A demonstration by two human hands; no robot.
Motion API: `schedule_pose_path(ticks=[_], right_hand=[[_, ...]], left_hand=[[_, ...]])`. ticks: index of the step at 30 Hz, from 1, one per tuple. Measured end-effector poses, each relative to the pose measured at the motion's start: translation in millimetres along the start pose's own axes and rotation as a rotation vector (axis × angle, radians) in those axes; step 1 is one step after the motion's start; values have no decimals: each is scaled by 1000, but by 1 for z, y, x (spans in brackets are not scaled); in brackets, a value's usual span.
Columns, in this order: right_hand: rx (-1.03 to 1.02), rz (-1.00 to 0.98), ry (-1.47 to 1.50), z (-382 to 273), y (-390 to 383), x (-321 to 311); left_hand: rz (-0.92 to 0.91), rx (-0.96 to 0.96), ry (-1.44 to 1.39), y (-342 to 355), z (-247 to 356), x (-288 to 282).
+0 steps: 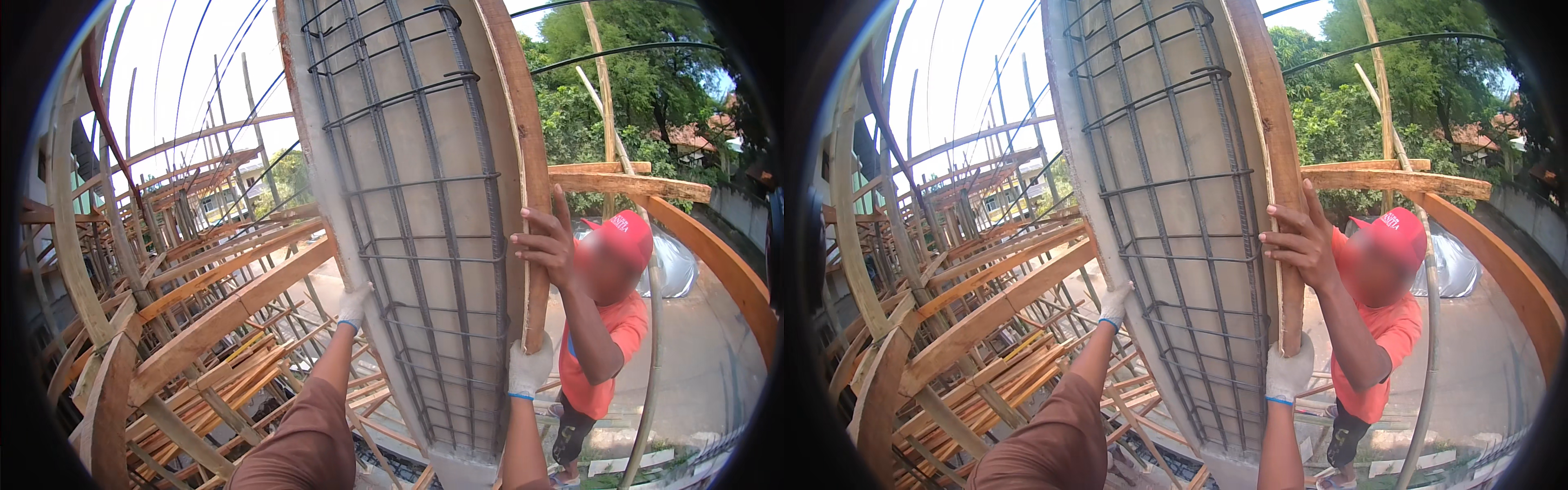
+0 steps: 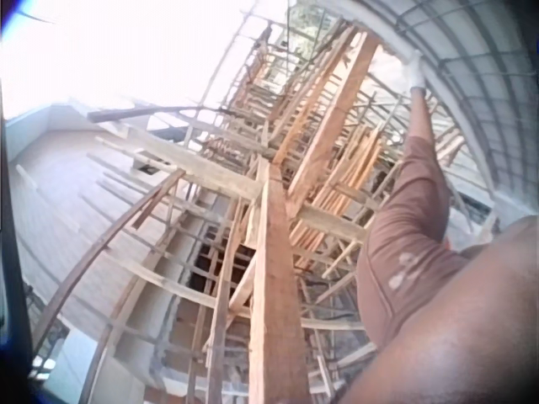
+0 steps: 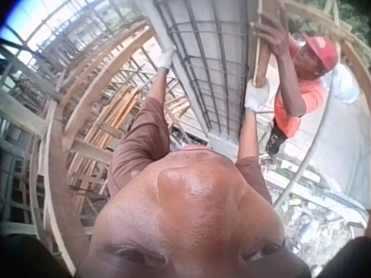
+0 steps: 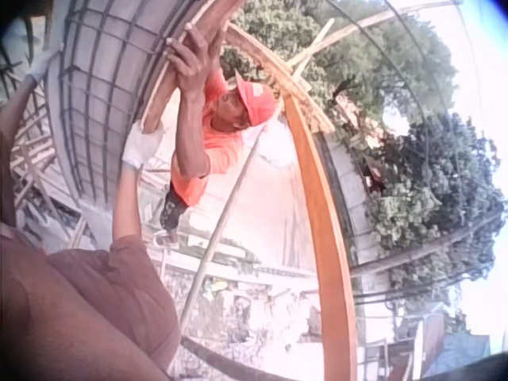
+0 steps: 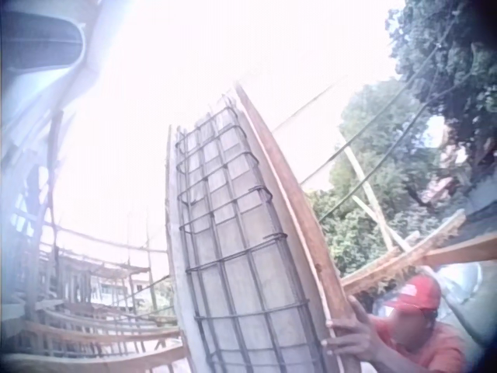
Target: The person positions and secures a curved concrete formwork panel with rebar against a wooden support structure. They repeatedly adjust the panel's alignment and hold it in place while a coworker assists from the opposite side.
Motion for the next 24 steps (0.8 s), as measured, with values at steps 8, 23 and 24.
schedule_pose_path(ticks=[8,23,24], right_hand=[[-7,-3,-40,8,1,5],[-47,37,27,4,-4,7],[-61,34,40,5,-4,11]], left_hand=[[37,19,42,-5,2,-2],[19,48,107,-5,16,-2],[23,61,115,-1,19,-6]])
Point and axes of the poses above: each hand's wrist, its own y-axis towards the middle knuckle, its own x-axis out of the palm, z = x × y, the point moved 6 cm from there along y, towards the middle knuckle, and after that the axes turned 11 degrees about y, right-handed, at the moved point
